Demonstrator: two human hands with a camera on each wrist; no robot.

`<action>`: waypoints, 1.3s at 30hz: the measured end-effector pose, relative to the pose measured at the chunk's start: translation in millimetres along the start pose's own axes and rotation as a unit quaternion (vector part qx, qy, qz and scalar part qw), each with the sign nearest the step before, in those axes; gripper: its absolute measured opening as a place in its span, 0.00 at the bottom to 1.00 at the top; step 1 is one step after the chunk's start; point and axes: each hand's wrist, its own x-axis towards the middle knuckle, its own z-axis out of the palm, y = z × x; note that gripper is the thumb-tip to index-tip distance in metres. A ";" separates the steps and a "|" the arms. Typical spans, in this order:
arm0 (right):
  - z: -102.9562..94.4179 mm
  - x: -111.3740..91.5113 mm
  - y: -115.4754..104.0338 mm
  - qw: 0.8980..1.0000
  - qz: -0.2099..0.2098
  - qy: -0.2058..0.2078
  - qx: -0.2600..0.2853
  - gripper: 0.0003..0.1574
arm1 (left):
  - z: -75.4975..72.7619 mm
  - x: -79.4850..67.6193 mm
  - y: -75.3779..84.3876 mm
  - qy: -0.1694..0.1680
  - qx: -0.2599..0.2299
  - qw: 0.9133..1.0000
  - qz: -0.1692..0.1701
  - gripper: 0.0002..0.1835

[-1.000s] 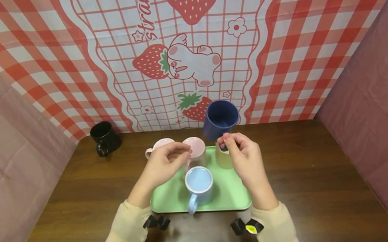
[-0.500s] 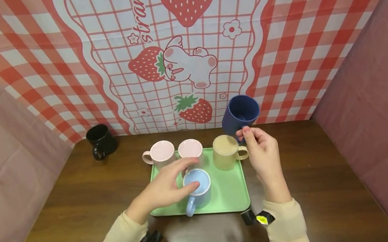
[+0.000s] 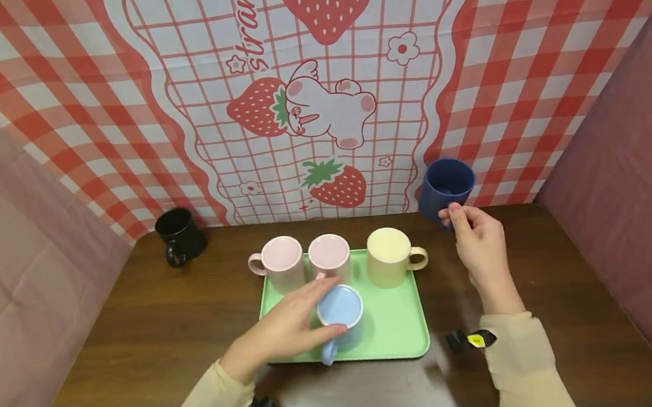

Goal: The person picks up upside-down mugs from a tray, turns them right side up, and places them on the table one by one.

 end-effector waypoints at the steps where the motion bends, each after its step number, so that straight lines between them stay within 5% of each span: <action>1: -2.1 2.7 3.6 1.000 0.000 0.001 -0.012 0.24 | 0.2 0.1 0.2 -0.003 -0.002 1.000 -0.004 0.43; 10: -18.1 23.5 42.8 0.992 -0.005 0.049 -0.114 0.24 | 0.1 0.9 1.6 -0.006 -0.022 1.000 -0.021 0.42; 16: -34.5 33.8 64.2 0.984 0.030 0.040 -0.169 0.29 | -0.7 1.5 2.0 -0.012 -0.021 1.000 -0.016 0.41; 24: -47.6 41.9 81.4 0.969 0.022 0.026 -0.244 0.32 | -0.7 0.9 0.6 -0.013 -0.014 1.000 -0.021 0.41; 39: -58.6 48.0 91.3 0.968 0.021 -0.031 -0.247 0.33 | 1.1 2.0 -0.7 -0.009 -0.010 1.000 -0.015 0.40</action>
